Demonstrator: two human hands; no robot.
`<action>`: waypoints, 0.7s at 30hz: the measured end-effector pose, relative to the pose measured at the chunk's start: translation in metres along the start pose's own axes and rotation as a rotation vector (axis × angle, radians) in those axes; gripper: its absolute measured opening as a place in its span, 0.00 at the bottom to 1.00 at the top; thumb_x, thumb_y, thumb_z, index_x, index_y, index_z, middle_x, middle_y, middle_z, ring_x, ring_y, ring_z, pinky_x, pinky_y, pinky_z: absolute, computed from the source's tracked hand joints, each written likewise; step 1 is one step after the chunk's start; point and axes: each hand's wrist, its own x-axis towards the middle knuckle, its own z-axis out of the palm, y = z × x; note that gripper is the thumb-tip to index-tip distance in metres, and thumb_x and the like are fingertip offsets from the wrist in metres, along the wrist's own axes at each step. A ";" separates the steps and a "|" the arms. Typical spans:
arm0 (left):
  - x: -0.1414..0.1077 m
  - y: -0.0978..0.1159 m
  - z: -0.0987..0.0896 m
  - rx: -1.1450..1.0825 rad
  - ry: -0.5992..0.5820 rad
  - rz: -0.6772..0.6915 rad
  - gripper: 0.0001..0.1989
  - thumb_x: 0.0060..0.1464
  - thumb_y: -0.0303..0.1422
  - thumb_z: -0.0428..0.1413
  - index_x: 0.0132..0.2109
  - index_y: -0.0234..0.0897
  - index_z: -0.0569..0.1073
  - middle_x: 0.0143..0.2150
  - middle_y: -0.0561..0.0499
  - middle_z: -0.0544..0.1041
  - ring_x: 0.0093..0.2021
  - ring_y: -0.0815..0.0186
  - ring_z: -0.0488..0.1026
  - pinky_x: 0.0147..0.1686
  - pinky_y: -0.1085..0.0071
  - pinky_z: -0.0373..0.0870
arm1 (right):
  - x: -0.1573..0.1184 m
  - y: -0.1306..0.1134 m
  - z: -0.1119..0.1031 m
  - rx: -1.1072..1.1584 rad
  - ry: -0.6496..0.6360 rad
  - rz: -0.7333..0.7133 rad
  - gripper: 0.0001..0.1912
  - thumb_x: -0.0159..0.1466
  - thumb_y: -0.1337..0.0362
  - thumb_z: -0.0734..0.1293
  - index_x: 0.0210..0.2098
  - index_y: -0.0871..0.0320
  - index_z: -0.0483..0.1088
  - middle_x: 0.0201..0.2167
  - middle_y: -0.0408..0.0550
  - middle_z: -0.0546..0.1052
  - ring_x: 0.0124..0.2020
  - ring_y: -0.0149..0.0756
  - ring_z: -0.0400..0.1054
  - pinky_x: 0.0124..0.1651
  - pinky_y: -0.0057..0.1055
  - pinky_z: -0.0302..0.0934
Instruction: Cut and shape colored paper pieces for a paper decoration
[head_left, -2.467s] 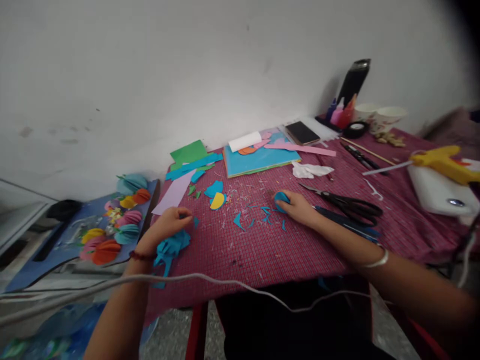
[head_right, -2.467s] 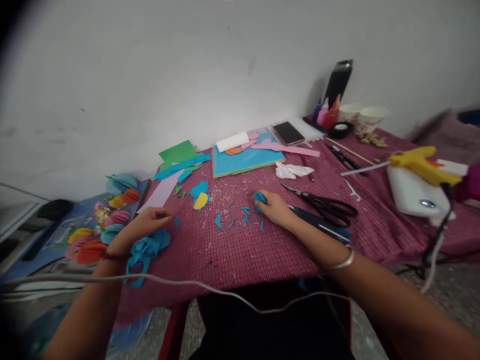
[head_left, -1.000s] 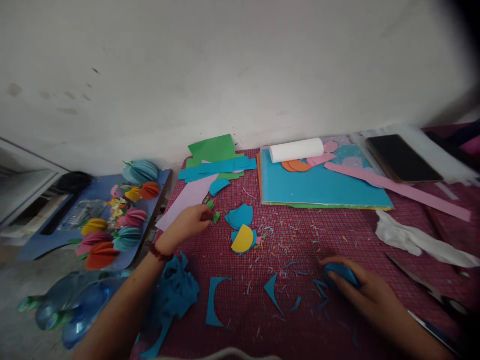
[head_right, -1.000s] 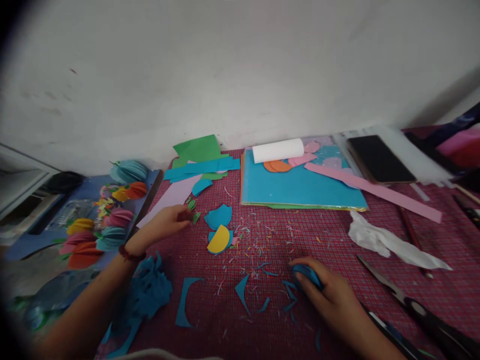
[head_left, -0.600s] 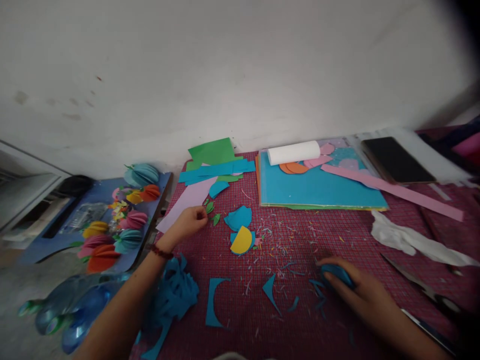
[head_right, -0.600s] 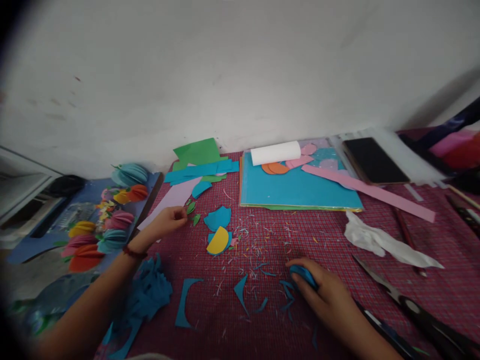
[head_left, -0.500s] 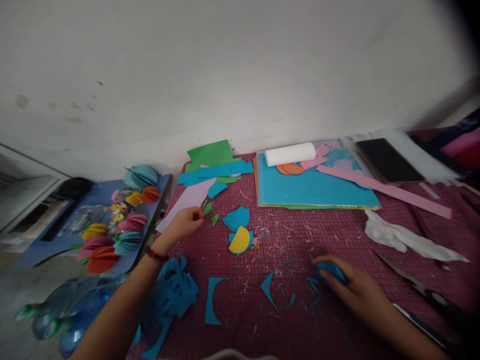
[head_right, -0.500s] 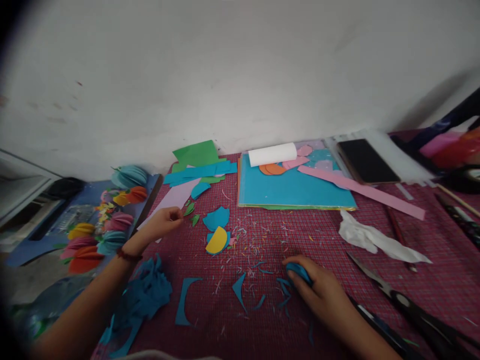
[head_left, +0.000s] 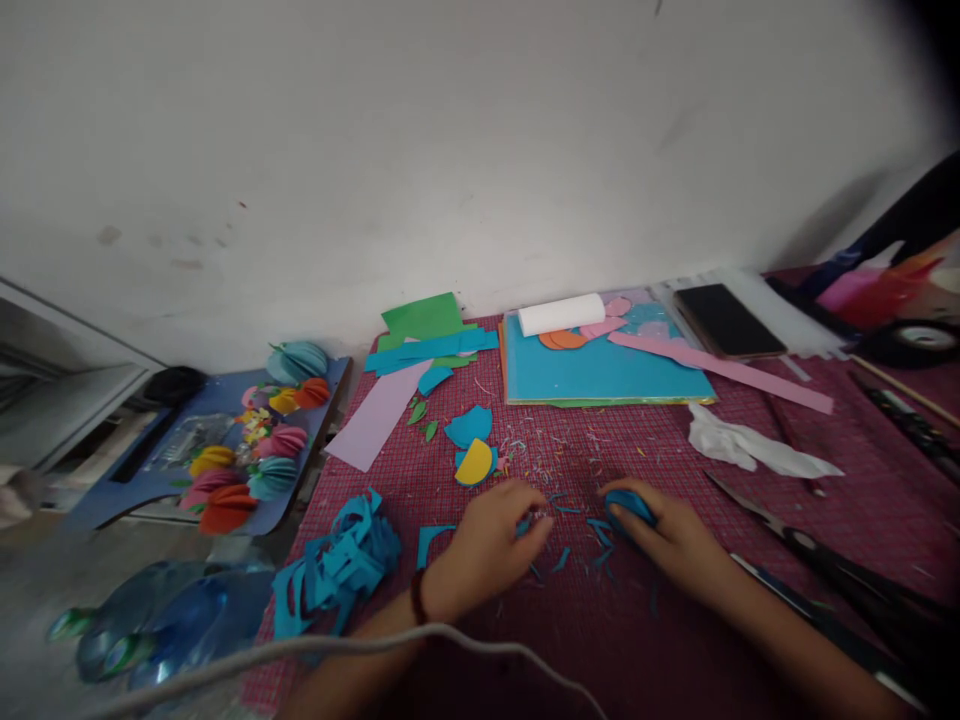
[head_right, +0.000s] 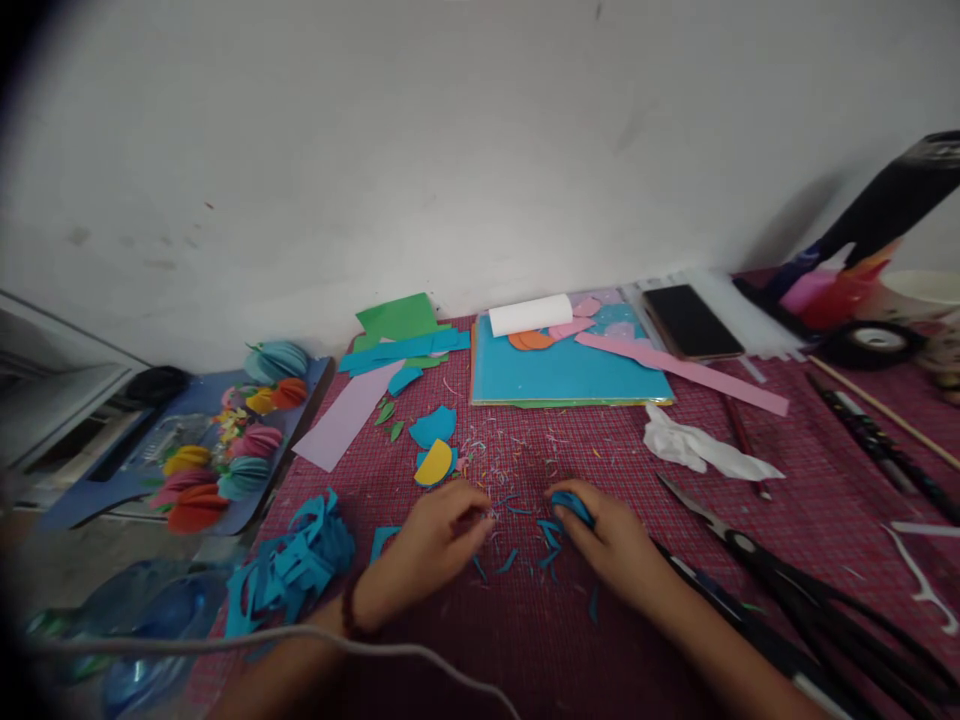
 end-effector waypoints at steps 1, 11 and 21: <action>-0.001 0.004 0.011 -0.064 0.007 0.000 0.06 0.56 0.33 0.52 0.40 0.39 0.71 0.36 0.47 0.75 0.37 0.64 0.70 0.37 0.68 0.64 | -0.001 -0.002 0.000 -0.002 -0.014 -0.022 0.14 0.63 0.57 0.59 0.42 0.54 0.72 0.38 0.49 0.78 0.39 0.43 0.73 0.43 0.38 0.66; -0.008 -0.005 0.048 -0.659 -0.035 -0.106 0.12 0.53 0.37 0.56 0.43 0.38 0.68 0.31 0.52 0.71 0.29 0.69 0.67 0.29 0.72 0.64 | -0.018 -0.025 0.014 0.078 -0.143 -0.140 0.34 0.60 0.69 0.62 0.65 0.52 0.51 0.46 0.49 0.76 0.42 0.38 0.71 0.45 0.35 0.65; -0.021 0.011 0.046 -0.525 0.186 0.244 0.04 0.53 0.27 0.57 0.34 0.40 0.75 0.33 0.51 0.71 0.34 0.68 0.69 0.34 0.70 0.66 | -0.029 -0.034 0.023 0.124 -0.157 -0.258 0.39 0.57 0.74 0.62 0.65 0.51 0.49 0.45 0.50 0.75 0.41 0.37 0.70 0.41 0.32 0.63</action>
